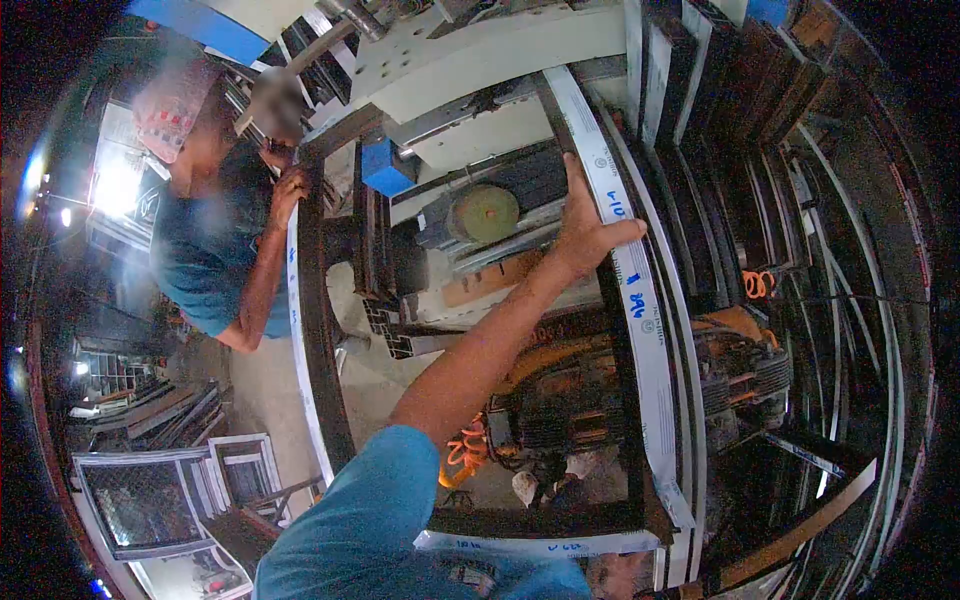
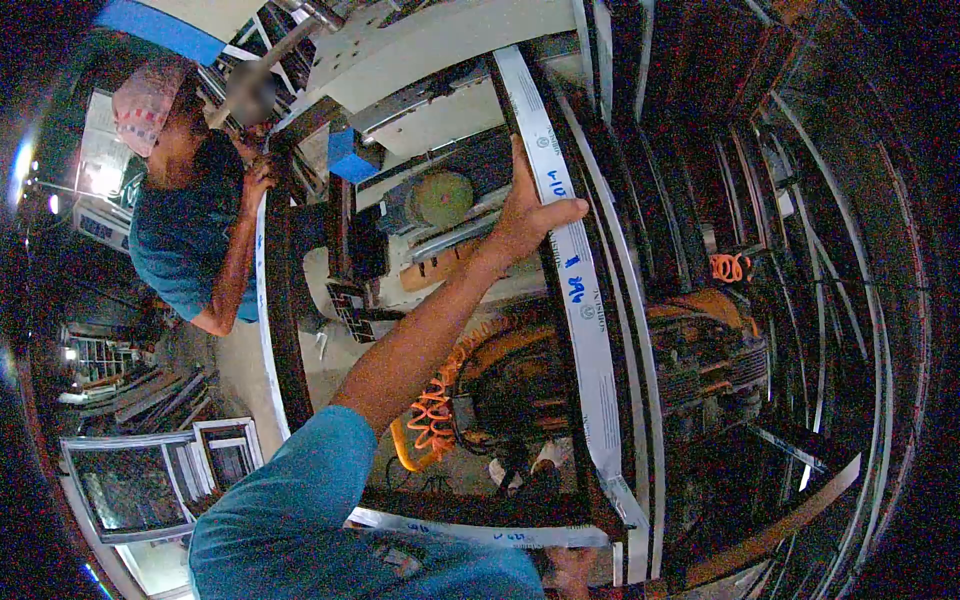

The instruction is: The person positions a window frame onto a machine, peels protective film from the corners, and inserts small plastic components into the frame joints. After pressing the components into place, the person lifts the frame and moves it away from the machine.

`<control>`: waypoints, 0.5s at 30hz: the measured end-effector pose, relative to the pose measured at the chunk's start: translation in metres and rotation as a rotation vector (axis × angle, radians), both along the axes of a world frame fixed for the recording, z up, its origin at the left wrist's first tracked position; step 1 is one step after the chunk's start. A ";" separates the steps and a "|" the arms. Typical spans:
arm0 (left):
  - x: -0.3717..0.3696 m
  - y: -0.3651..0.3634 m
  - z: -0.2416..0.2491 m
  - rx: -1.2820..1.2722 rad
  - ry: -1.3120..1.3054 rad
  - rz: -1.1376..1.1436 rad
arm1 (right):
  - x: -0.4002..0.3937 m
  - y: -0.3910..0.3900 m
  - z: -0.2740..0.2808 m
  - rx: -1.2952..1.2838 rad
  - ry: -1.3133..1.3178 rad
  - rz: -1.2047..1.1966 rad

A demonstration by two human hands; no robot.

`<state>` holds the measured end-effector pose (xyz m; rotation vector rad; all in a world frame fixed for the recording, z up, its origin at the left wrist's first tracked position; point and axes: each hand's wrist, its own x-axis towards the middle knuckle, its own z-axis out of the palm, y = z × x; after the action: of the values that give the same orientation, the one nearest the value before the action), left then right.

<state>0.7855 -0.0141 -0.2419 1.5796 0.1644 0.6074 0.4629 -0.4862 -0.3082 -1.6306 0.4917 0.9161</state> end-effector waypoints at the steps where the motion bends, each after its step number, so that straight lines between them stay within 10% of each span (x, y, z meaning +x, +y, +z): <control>1: 0.001 0.002 0.001 0.065 0.002 0.030 | -0.001 -0.001 -0.002 0.013 -0.007 -0.006; 15: -0.012 0.005 0.032 0.299 0.437 0.044 | 0.042 0.053 0.033 0.325 -0.226 -0.028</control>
<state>0.7739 -0.0096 -0.2096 1.9909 0.4523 0.3202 0.5048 -0.4331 -0.2755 -1.4040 0.1966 0.7360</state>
